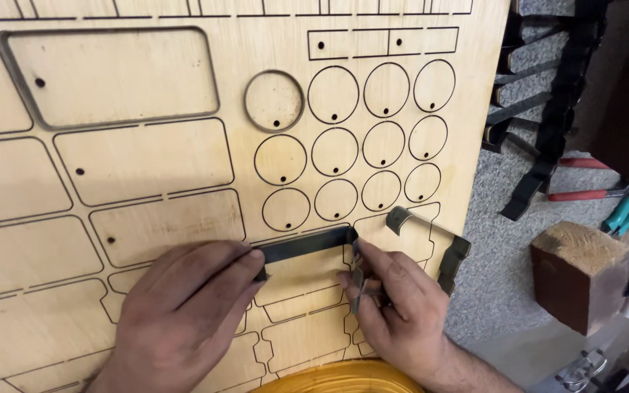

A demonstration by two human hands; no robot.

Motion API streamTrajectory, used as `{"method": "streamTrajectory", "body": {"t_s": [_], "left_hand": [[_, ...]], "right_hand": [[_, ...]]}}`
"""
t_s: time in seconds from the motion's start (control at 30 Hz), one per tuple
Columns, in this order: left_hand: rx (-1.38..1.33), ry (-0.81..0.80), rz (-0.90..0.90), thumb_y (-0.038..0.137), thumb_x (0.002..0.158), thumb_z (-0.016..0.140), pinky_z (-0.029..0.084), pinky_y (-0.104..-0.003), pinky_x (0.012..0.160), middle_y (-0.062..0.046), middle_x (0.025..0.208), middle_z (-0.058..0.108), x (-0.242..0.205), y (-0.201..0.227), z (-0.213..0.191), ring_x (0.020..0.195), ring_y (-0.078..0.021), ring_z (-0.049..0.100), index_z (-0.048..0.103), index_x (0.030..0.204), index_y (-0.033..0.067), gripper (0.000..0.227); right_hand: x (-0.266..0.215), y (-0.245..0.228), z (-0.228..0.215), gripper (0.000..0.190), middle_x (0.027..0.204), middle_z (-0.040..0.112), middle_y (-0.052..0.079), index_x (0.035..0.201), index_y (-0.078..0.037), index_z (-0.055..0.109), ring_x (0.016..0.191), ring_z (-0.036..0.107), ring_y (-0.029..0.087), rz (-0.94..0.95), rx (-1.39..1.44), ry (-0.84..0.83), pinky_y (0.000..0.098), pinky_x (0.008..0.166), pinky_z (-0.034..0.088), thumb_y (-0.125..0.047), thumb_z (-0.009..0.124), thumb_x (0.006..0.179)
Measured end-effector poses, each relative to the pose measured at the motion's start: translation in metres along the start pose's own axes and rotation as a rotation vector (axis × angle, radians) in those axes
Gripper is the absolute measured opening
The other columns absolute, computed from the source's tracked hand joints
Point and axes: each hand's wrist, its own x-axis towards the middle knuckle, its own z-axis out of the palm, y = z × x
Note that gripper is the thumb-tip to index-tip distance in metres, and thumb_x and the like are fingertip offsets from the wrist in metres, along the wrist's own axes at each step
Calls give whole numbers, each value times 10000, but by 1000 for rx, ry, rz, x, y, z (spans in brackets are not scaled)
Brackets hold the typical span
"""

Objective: The person repeatedly picks up small black metal pieces and aligns them on a wooden board with printed outlines. They use a small metal file to smooth edges and then stack the finished pieces on the board.

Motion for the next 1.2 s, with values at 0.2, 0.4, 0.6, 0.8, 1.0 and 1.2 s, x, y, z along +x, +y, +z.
{"method": "streamTrajectory", "body": {"t_s": [0.2, 0.4, 0.6, 0.8, 1.0, 1.2], "left_hand": [[-21, 6, -25, 65, 775, 853, 591, -360, 773, -93, 1070, 696, 0, 1, 1, 904, -255, 701, 725, 1076, 24, 329], [-36, 8, -7, 64, 814, 842, 579, -396, 819, -100, 1086, 665, 0, 3, -3, 948, -287, 689, 683, 1135, 16, 361], [-18, 17, 30, 171, 798, 882, 576, -397, 848, -130, 1158, 628, -1, 2, -1, 985, -295, 667, 626, 1250, 7, 544], [91, -14, 58, 233, 839, 848, 531, -428, 878, -117, 1132, 614, -3, 6, 5, 986, -296, 613, 629, 1272, 21, 530], [90, -1, 42, 214, 862, 829, 529, -418, 876, -95, 1110, 616, -1, 6, 8, 981, -274, 615, 640, 1260, 25, 480], [80, 3, 34, 214, 885, 817, 531, -402, 855, -74, 1068, 630, 0, 6, 9, 973, -250, 634, 658, 1213, 47, 402]], "right_hand": [[2, -1, -1, 462, 813, 653, 47, 1266, 42, 651, 627, 620, 79, 20, 1, -8, 221, 560, 528, 13, 795, 828], [-3, 4, -2, 505, 870, 668, 45, 1287, 28, 640, 686, 639, 55, 45, 12, -23, 197, 574, 536, -45, 832, 826], [-22, 24, -21, 605, 1082, 713, 63, 1402, 21, 526, 729, 595, 57, 90, 389, -5, 166, 601, 492, -43, 802, 867], [-40, 20, -40, 227, 1011, 754, 81, 1188, -3, 681, 748, 685, 95, 72, 200, -2, 227, 675, 553, -21, 665, 962], [-28, 6, -24, 269, 991, 740, 117, 1147, -45, 708, 810, 753, 214, -188, -26, -110, 281, 677, 595, -23, 750, 882], [-14, -4, -10, 510, 1033, 689, 124, 1312, -79, 684, 805, 692, 245, -244, -181, -137, 344, 637, 558, 65, 693, 822]]}}
